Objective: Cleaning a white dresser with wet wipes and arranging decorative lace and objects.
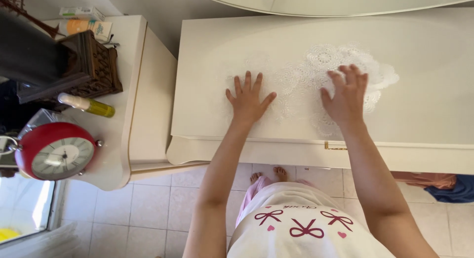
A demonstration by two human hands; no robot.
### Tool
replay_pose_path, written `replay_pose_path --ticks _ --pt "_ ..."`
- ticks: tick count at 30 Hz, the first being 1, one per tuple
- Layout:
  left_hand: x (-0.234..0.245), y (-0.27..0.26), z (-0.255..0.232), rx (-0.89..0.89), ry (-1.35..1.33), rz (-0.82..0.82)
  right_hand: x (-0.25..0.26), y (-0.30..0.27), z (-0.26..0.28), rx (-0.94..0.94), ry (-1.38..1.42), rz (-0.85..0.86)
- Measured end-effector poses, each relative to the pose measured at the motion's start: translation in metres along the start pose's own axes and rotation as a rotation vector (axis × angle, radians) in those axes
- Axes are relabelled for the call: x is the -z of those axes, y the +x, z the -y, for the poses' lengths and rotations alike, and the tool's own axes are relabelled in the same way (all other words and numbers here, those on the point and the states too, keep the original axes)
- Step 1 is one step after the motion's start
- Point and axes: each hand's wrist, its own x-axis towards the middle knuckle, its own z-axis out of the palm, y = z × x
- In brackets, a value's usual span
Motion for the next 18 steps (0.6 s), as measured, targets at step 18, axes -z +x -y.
replay_pose_path --ticks 18 --pt "-0.091 0.016 -0.117 -0.528 -0.092 -0.014 -0.031 -0.037 -0.131 -0.768 0.544 -0.121"
